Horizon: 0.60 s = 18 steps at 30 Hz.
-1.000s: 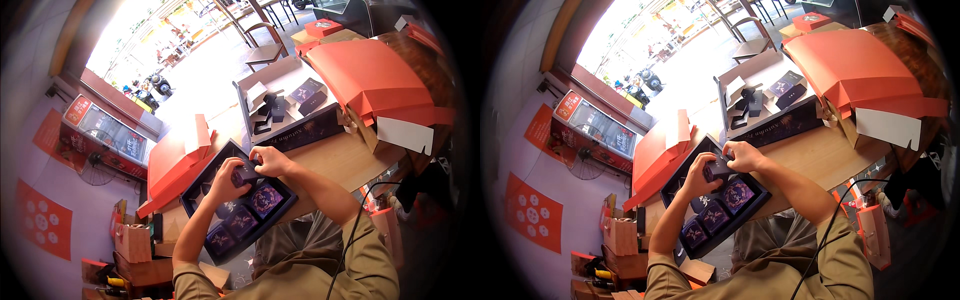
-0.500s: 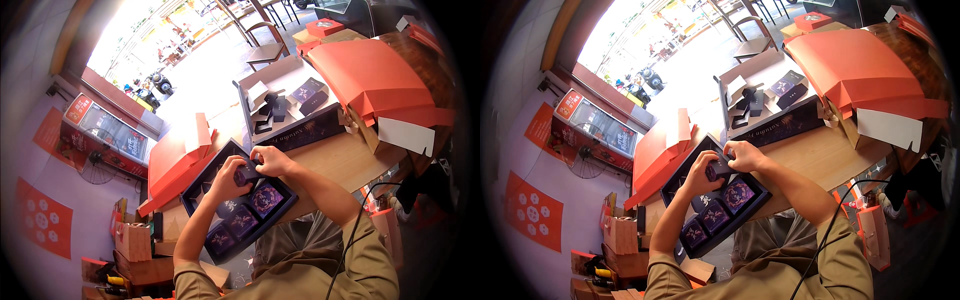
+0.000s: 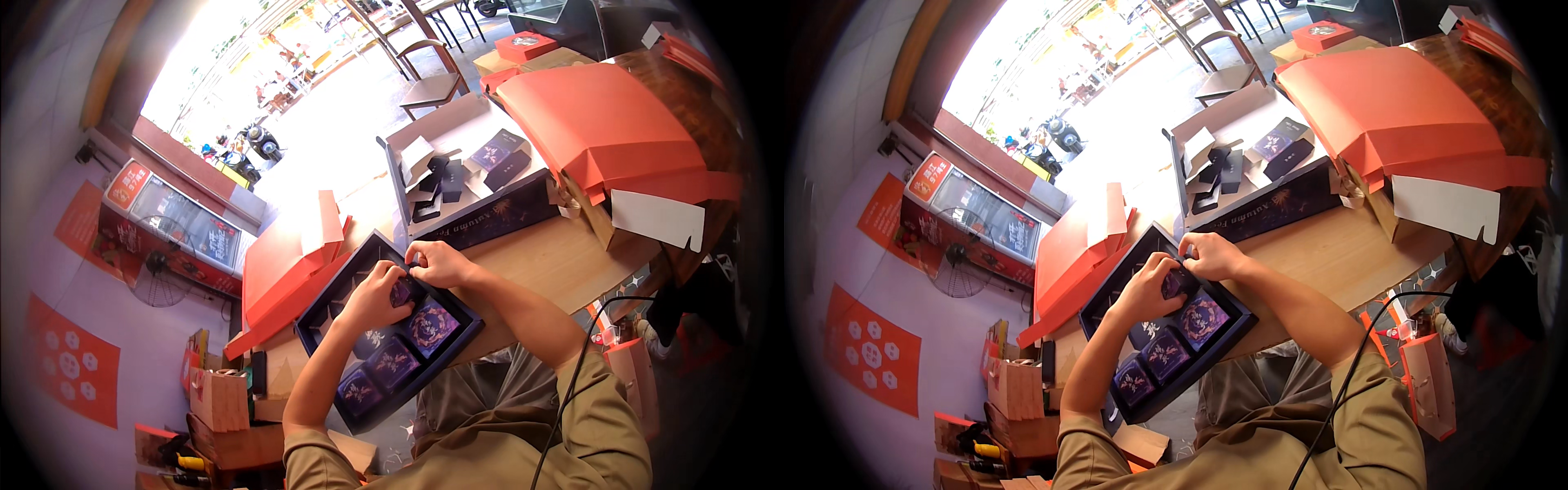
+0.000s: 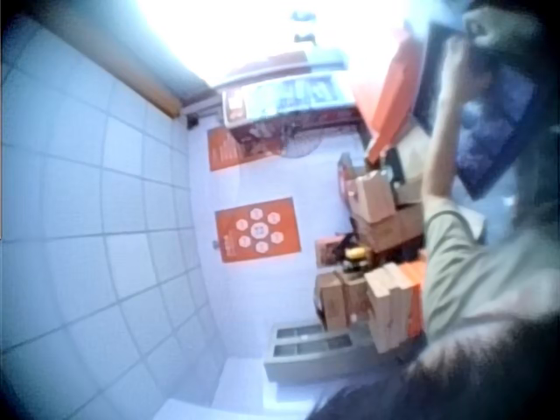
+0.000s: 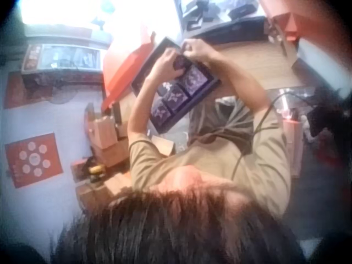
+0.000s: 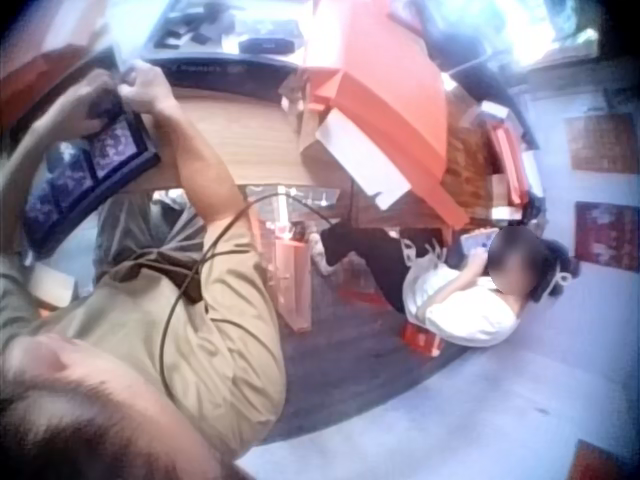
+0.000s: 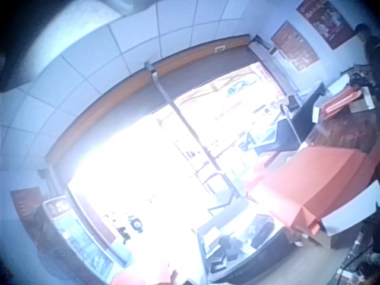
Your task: The person assembles cardboard gift boxes by hand, folding the flaps to form the base and then placing a black partitioned tray and individual small product boxes into each assembled large box.
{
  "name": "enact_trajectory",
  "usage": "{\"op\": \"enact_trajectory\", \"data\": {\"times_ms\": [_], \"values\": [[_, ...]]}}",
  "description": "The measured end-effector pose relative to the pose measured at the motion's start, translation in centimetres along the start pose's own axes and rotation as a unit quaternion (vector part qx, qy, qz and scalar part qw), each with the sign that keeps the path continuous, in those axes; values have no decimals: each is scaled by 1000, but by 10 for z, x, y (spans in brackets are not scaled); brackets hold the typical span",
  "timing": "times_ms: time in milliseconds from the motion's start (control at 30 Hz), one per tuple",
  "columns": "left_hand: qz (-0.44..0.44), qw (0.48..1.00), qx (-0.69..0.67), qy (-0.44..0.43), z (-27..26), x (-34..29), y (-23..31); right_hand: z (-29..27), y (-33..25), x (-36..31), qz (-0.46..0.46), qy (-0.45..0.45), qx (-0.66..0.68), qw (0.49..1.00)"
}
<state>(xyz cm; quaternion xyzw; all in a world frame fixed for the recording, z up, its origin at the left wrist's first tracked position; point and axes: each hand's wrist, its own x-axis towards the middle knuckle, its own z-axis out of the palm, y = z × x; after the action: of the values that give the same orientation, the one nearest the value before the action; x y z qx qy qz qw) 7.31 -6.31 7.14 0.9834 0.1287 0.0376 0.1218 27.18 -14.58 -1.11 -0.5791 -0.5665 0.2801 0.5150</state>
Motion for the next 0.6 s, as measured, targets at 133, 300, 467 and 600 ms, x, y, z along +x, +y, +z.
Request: {"op": "enact_trajectory", "data": {"times_ms": [133,300,467,600], "values": [[-4,998,42,-39,-2,6,6,0,-2,-1,7,-3,-3,1000],[-10,990,119,-73,1,16,7,4,2,1,-11,16,7,1000],[-13,984,152,-90,6,21,5,8,14,5,-16,25,23,999],[-19,990,133,-53,17,17,-3,9,13,5,-11,25,29,999]]}}
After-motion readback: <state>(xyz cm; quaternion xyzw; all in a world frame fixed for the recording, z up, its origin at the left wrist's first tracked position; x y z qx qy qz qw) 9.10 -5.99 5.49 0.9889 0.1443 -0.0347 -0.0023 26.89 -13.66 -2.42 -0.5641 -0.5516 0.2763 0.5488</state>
